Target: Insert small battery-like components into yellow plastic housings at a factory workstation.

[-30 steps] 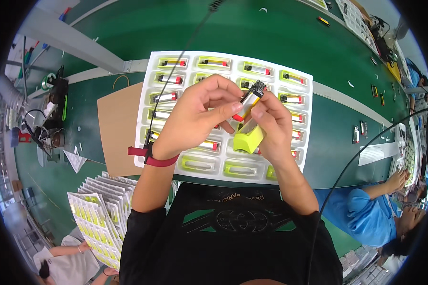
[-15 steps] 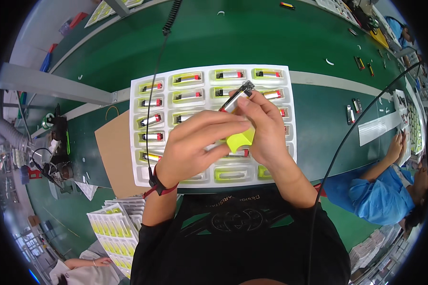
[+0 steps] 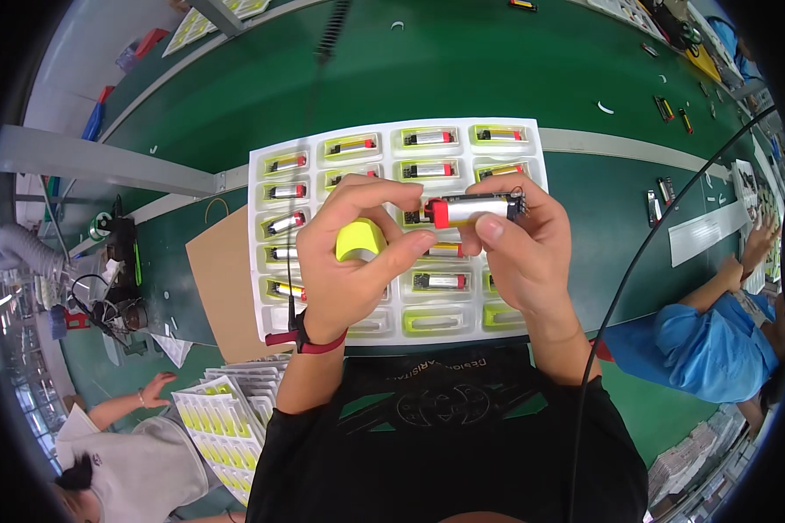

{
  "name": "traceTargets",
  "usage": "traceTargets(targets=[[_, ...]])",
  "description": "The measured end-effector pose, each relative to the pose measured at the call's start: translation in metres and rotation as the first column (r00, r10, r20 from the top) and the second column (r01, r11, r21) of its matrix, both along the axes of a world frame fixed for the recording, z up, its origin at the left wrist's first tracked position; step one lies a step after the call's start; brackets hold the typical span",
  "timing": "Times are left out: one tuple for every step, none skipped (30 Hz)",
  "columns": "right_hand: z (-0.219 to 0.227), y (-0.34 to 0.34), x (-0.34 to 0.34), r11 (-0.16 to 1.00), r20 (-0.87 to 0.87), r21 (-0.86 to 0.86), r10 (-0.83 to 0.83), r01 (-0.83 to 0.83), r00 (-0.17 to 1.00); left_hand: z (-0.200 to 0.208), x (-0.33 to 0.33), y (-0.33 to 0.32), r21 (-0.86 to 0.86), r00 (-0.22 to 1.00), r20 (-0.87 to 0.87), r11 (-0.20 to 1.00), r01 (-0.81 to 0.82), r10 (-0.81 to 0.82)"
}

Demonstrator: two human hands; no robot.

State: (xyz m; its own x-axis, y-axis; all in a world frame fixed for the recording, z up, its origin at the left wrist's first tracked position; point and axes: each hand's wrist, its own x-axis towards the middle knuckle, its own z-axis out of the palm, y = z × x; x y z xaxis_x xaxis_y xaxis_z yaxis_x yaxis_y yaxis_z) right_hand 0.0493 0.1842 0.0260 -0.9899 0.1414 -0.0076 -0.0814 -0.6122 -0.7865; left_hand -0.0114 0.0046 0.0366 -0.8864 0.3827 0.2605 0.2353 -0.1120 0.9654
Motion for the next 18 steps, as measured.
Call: traceTargets(targets=[[-0.001,0.003,0.001,0.999,-0.04,0.043,0.023,-0.022,0.999,0.002,-0.001,0.001,-0.035,0.999,-0.045,0.999,-0.003,0.001],[-0.003,0.002,0.001,0.998,-0.071,0.057,0.01,-0.006,0.997,0.002,-0.001,0.003,-0.068,0.996,-0.089,0.998,-0.006,0.0],[-0.004,0.001,-0.001,0.997,-0.102,0.072,-0.005,0.012,0.995,0.0,-0.004,0.002,-0.081,0.987,-0.162,0.997,0.001,-0.014],[-0.006,0.002,-0.002,0.996,-0.135,0.088,-0.021,0.033,0.991,-0.003,-0.006,0.001,-0.092,0.971,-0.236,0.996,0.01,-0.032],[-0.007,0.004,-0.004,0.996,-0.148,0.087,0.012,0.001,0.989,-0.004,-0.008,0.002,-0.103,0.95,-0.309,0.995,0.019,-0.05],[-0.005,0.004,-0.004,1.0,-0.11,0.021,0.006,-0.004,0.994,-0.003,-0.006,0.004,-0.085,0.96,-0.273,0.995,0.046,-0.068],[-0.002,0.001,-0.006,0.999,-0.073,-0.046,0.002,-0.005,0.997,-0.002,-0.004,0.005,-0.065,0.967,-0.238,0.995,0.073,-0.086],[0.001,-0.002,-0.008,0.994,-0.037,-0.112,0.0,-0.004,0.999,-0.001,-0.003,0.007,-0.045,0.974,-0.203,0.994,0.099,-0.106],[-0.003,-0.002,-0.01,0.997,-0.062,-0.07,-0.042,0.038,0.997,-0.005,-0.006,0.006,0.007,0.976,-0.167,0.99,0.141,-0.138],[-0.002,0.0,-0.011,1.0,-0.087,-0.023,0.013,-0.015,0.996,-0.004,-0.007,0.006,0.065,0.989,-0.074,0.989,0.132,-0.127],[0.001,0.005,-0.01,0.997,-0.109,0.026,0.069,-0.066,0.992,-0.001,-0.008,0.005,0.121,0.993,0.021,0.986,0.116,-0.119],[0.004,0.011,-0.008,0.99,-0.128,0.076,0.126,-0.117,0.984,0.001,-0.01,0.005,0.174,0.987,0.117,0.98,0.093,-0.115],[0.005,0.015,0.0,0.98,-0.078,0.062,0.193,-0.188,0.978,0.004,-0.013,0.003,0.137,0.983,0.097,0.981,0.14,-0.154],[0.009,0.018,0.001,0.973,-0.09,0.131,0.203,-0.191,0.975,0.007,-0.017,0.003,0.108,0.975,0.112,0.977,0.181,-0.193],[0.012,0.02,0.001,0.961,-0.102,0.199,0.214,-0.191,0.971,0.01,-0.02,0.002,0.081,0.964,0.13,0.971,0.223,-0.232],[0.012,0.021,0.001,0.959,-0.132,0.229,0.202,-0.169,0.97,0.014,-0.022,0.002,0.053,0.95,0.15,0.962,0.269,-0.274],[0.012,0.021,0.002,0.955,-0.156,0.256,0.195,-0.151,0.968,0.017,-0.021,0.0,0.057,0.927,0.212,0.951,0.305,-0.31],[0.011,0.02,0.003,0.955,-0.156,0.249,0.203,-0.16,0.967,0.016,-0.022,-0.001,0.012,0.934,0.156,0.946,0.325,-0.322]])
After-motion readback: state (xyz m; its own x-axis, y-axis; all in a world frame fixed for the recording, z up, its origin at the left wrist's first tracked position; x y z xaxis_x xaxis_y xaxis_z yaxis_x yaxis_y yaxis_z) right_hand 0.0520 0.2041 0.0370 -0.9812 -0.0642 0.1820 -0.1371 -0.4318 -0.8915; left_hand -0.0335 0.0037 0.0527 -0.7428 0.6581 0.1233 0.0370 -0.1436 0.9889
